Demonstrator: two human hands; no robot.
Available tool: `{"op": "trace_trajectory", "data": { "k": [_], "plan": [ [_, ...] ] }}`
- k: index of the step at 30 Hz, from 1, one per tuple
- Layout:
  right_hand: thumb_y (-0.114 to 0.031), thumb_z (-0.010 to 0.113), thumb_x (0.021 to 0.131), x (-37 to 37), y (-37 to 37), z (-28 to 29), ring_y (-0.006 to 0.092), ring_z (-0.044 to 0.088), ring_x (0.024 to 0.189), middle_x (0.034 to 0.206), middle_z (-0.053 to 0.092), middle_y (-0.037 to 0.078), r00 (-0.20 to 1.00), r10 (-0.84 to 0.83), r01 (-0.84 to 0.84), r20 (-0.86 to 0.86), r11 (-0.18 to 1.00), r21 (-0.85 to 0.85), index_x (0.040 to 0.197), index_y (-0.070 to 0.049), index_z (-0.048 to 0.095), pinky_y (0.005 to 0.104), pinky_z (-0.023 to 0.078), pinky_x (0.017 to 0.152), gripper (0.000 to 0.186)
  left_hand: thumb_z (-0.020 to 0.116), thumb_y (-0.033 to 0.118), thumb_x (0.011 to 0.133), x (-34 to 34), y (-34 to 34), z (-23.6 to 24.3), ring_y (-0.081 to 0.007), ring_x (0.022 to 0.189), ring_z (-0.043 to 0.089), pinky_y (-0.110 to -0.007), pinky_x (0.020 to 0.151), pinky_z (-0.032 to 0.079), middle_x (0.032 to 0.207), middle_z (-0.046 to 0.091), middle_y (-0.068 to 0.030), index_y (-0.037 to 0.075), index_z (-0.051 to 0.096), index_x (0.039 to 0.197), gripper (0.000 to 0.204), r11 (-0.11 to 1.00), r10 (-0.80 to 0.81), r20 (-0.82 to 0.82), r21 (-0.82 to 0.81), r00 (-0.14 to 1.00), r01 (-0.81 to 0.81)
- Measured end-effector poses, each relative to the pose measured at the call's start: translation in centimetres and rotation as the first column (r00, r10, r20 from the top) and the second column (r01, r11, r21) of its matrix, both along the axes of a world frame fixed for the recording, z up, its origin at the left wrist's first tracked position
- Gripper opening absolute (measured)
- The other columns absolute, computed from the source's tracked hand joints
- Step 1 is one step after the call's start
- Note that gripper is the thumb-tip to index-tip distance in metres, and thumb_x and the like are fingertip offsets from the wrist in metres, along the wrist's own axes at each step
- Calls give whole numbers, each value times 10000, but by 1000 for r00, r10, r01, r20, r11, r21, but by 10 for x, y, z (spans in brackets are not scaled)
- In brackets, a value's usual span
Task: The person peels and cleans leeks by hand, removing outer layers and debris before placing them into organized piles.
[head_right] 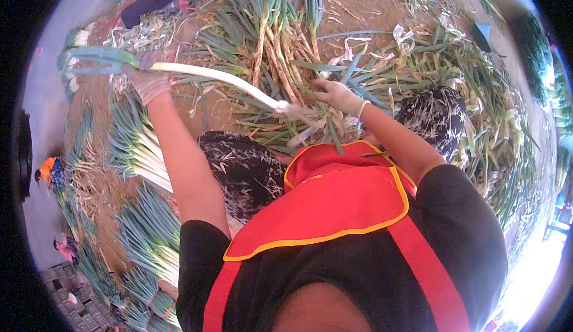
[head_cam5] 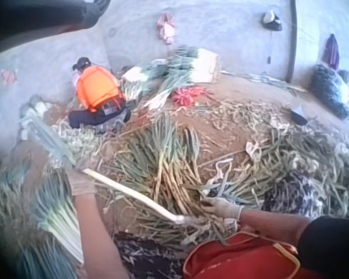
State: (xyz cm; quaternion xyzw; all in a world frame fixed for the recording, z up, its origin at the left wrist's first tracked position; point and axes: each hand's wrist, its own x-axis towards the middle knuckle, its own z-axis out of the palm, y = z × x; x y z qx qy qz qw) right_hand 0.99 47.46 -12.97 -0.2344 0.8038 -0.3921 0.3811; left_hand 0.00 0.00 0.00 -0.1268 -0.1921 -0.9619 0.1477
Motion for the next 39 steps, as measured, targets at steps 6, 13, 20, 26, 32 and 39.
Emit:
{"op": "trace_trajectory", "data": {
  "k": [6,13,20,26,32,39],
  "plan": [
    [-271,556,949,35,-82,75,91,550,779,845,584,25,941,109,129,320,760,-638,1231,50,509,237,471,738,430,469,529,923,-31,-16,-32,-166,535,483,-340,517,470,650,503,-8,117,513,818,428,980,99,72,-183,992,-85],
    [-302,623,896,-14,-170,106,169,577,698,798,626,84,919,-372,205,-130,733,-649,1249,10,536,298,473,664,478,523,333,956,-27,141,12,-236,651,538,-442,671,522,795,569,-107,68,471,977,271,959,184,488,-279,853,-47],
    [-197,555,913,90,-124,44,396,610,697,752,601,231,728,-89,-256,-679,884,-391,1098,-51,613,450,470,627,243,497,296,965,-5,-3,-15,-181,618,480,-302,493,436,804,525,-73,59,498,967,237,977,193,265,32,945,-209],
    [-224,523,910,74,-10,-69,407,609,819,851,626,246,906,91,-25,-413,986,162,1005,1,635,448,478,686,269,602,207,897,95,-45,-7,-162,599,529,-287,511,462,829,580,-64,97,456,1215,367,723,669,343,-510,660,-467],
    [-263,553,900,40,1,-90,402,619,841,880,648,234,863,64,53,-502,975,216,1005,9,649,453,483,727,307,501,148,935,195,-169,-80,-98,492,437,-257,429,399,657,517,-18,94,285,1444,555,410,912,368,-849,182,-334],
    [-261,574,907,-5,28,-99,395,616,691,763,633,218,684,185,74,-705,945,319,956,-23,655,455,485,632,256,502,190,884,273,-193,-265,-395,1140,553,-432,975,442,1204,558,-289,123,344,1424,567,203,979,142,-598,-147,775]
  ]
}}
